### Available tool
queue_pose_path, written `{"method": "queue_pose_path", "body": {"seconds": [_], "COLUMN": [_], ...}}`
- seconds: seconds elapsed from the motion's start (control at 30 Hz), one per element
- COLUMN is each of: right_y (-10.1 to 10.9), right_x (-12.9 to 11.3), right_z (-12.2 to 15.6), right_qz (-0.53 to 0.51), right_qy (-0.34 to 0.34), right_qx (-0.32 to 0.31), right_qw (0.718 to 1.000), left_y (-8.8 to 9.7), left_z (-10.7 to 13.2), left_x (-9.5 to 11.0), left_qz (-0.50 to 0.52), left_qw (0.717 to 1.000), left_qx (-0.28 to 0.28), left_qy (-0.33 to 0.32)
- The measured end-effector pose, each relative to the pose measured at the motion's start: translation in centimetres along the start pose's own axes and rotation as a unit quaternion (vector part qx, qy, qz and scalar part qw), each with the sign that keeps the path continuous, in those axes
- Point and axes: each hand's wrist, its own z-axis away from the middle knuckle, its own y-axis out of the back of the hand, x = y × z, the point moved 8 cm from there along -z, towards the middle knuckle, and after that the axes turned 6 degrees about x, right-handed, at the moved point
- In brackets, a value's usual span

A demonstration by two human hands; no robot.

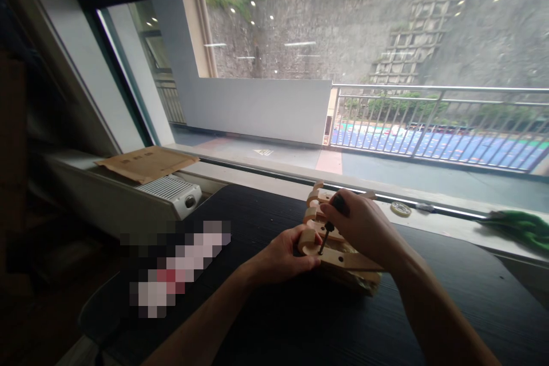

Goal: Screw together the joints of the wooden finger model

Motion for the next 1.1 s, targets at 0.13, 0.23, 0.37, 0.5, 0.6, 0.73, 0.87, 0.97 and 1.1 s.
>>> {"method": "queue_pose_path", "body": {"seconds": [0.13,0.23,0.37,0.5,0.6,0.73,0.87,0.97,1.1], "right_y": [0.0,0.5,1.2,1.3,1.3,1.1,1.4,1.6,1.4], "right_x": [0.2,-0.6,-1.8,-1.6,-0.9,-0.2,-0.9,-2.3,-4.1], "right_z": [-0.1,0.2,0.6,0.6,0.4,0.5,0.6,0.5,0.7], "right_qz": [0.003,-0.024,-0.066,-0.034,-0.011,0.01,0.069,0.107,0.134], "right_qy": [0.0,0.027,0.06,0.048,0.023,0.008,0.058,0.126,0.202], "right_qx": [0.005,-0.004,-0.028,-0.053,-0.034,-0.014,-0.049,-0.123,-0.2], "right_qw": [1.0,0.999,0.996,0.997,0.999,1.0,0.995,0.979,0.949], "left_y": [0.0,0.0,0.0,0.0,0.0,-0.1,-0.4,-0.5,-0.5], "left_z": [0.0,0.0,0.0,0.0,0.0,-0.1,-0.2,-0.3,-0.5], "left_x": [-0.1,0.0,0.1,0.1,-0.1,0.1,0.1,-0.1,-0.5], "left_qz": [0.001,0.01,0.013,0.008,0.011,0.036,0.083,0.099,0.099], "left_qw": [1.0,1.0,1.0,1.0,1.0,0.999,0.996,0.995,0.995], "left_qx": [0.001,-0.001,0.001,0.002,0.002,-0.004,-0.014,-0.009,-0.005], "left_qy": [0.005,0.004,0.001,0.001,0.007,0.004,0.005,0.001,0.0]}}
